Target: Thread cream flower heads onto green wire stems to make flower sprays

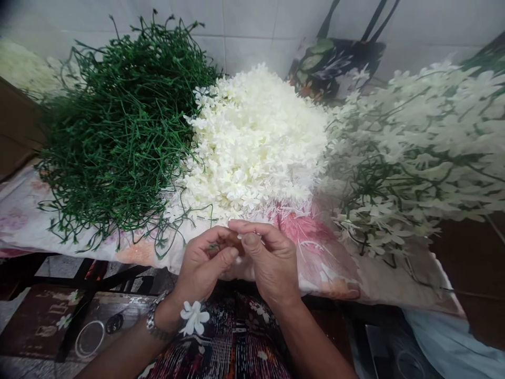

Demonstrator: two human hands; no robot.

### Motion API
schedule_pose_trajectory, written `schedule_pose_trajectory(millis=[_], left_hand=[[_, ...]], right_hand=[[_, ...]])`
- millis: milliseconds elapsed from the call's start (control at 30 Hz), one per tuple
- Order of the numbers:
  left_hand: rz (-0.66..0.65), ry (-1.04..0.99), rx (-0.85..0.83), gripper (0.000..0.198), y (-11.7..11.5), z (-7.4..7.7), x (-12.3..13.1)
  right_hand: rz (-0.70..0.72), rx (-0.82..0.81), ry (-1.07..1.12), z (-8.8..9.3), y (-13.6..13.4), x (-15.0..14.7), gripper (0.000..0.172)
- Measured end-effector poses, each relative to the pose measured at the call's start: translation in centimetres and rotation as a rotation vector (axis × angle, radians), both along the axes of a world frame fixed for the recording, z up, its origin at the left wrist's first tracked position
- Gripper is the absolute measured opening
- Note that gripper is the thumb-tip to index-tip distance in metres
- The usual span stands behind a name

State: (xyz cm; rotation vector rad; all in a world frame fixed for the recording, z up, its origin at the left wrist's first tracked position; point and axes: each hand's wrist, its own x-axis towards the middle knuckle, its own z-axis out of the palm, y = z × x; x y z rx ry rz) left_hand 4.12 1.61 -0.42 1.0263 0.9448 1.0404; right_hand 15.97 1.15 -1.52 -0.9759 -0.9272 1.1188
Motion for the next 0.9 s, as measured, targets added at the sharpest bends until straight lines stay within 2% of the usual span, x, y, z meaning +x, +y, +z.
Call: schedule_pose_trajectory(millis=[233,333,400,500,533,733,800,900], left_hand=[[0.097,-0.032,-0.090,0.025,0.1,-0.4,1.3],[0.118,-0.077,-0.102,0.026,0.0,-0.7,1.1],[0.122,-0.081,-0.097,0.023,0.0,-0.6,0.7],[0.118,0.027,0.025,0.015,0.0,-0.3,-0.3],[0.122,0.088,0.098,0.013,0.0,-0.1,-0.6],[0.133,0.445,0.516,0.013,0.1,0.5,-1.6],[0.135,0.515,0.581,0.015,0.1,0.6,-1.7],[0.125,0.586,0.617,0.017,0.0,0.5,-1.9]], right_hand=[[0.034,-0.005,0.050,-0.2,0.1,-1.3,0.007],[0.095,0.042,-0.043,-0.2,-0.2,-1.1,0.010],[0.138,0.090,-0.142,-0.1,-0.4,-0.7,0.018],[0.163,0.167,-0.351,0.3,-0.6,0.5,0.037],[0.152,0.193,-0.433,0.5,-0.7,1.0,0.038],[0.084,0.453,-0.903,1.9,-0.4,2.0,0.019],[0.075,0.512,-0.988,2.2,-0.2,1.8,0.016],[0.074,0.510,-1.036,2.4,0.0,1.6,0.015]])
